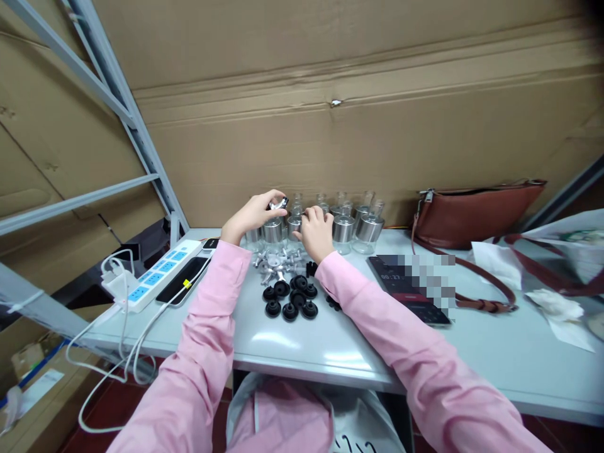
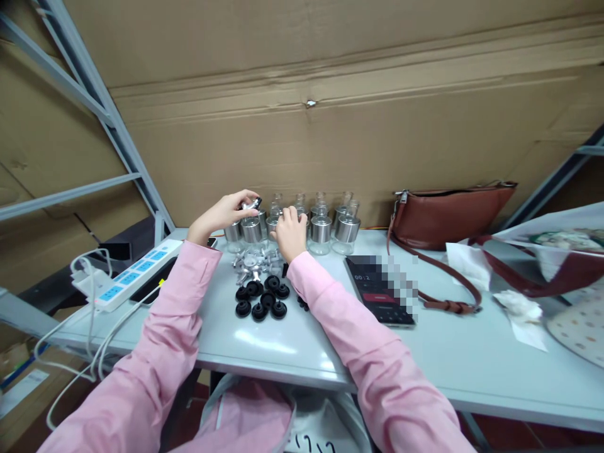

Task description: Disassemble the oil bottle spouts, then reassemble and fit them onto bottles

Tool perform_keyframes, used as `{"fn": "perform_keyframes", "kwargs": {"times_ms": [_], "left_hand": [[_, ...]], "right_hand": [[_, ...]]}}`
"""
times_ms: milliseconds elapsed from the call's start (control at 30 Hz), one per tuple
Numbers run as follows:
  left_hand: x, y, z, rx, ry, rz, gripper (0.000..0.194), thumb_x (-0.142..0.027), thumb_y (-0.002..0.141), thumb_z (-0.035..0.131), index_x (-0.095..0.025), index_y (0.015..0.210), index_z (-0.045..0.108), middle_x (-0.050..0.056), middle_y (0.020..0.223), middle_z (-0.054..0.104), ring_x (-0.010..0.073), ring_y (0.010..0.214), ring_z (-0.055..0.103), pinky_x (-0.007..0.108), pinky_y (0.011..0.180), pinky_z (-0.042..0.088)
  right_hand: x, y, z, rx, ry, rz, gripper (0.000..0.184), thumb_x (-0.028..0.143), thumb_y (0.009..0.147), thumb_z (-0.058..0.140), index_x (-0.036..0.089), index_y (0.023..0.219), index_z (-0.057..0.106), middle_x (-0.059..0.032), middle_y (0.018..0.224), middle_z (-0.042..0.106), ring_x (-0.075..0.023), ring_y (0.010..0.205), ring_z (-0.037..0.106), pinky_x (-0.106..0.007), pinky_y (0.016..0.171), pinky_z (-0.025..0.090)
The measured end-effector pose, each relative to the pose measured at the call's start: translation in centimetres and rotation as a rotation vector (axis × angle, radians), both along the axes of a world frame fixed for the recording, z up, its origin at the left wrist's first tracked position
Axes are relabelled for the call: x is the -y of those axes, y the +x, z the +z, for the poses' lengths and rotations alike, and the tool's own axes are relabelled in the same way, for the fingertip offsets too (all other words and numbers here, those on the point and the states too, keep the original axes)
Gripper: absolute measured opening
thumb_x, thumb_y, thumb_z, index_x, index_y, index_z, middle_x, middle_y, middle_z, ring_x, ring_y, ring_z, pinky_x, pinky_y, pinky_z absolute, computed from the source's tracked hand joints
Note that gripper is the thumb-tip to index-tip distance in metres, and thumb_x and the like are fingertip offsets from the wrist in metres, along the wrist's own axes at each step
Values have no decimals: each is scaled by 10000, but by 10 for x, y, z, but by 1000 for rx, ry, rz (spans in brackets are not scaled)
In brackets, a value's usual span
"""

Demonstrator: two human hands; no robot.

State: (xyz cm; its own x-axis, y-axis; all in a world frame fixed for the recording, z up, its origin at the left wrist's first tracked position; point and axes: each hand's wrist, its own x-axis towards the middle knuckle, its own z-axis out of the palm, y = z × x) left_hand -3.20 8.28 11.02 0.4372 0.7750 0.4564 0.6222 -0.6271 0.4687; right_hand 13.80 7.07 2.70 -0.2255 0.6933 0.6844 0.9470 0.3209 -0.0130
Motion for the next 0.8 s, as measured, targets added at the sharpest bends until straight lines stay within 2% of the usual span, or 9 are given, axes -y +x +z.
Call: {"fn": "perform_keyframes", "kwargs": {"times_ms": [167, 333, 467, 633, 800], "left_hand": [[2, 6, -3, 7, 11, -19, 352, -291, 718, 635, -189, 1035, 522, 25, 904, 589, 163, 846, 541, 266, 763, 395], [5, 18, -3, 48, 33, -17, 297, -321, 808, 539, -170, 1054, 471, 62, 979, 576, 176, 896, 547, 275, 796, 398], [11, 26, -2, 118, 60, -36, 268, -347, 884, 415, -173, 1084, 453, 71, 986, 580, 172, 909, 552, 264, 808, 392], [22, 43, -3, 205, 174, -120, 239, -337, 922, 325, -199, 970, 514, 23, 892, 598, 126, 804, 558, 211, 733, 389], [29, 62, -8, 277, 235, -71, 191, -289, 909, 357, -195, 962, 514, -20, 703, 564, 91, 589, 516, 195, 597, 363]], "right_hand": [[2, -1, 10, -93, 56, 12, 297, 312, 842, 504, 99, 1033, 583, -203, 1158, 518, -340, 1126, 379, -464, 836, 307], [9, 10, 34, -212, 232, 137, 338, 386, 890, 393, 170, 1069, 582, -138, 1146, 523, -296, 1119, 395, -437, 892, 290], [11, 19, 39, -193, 239, 211, 348, 419, 880, 397, 210, 1092, 577, -122, 1185, 499, -304, 1170, 355, -461, 941, 249], [11, 21, 37, -192, 287, 177, 341, 419, 872, 413, 201, 1076, 578, -116, 1219, 482, -303, 1183, 338, -458, 963, 216], [12, 20, 39, -196, 329, 147, 319, 325, 911, 314, 188, 981, 594, -110, 1179, 506, -280, 1152, 359, -445, 944, 225]]}}
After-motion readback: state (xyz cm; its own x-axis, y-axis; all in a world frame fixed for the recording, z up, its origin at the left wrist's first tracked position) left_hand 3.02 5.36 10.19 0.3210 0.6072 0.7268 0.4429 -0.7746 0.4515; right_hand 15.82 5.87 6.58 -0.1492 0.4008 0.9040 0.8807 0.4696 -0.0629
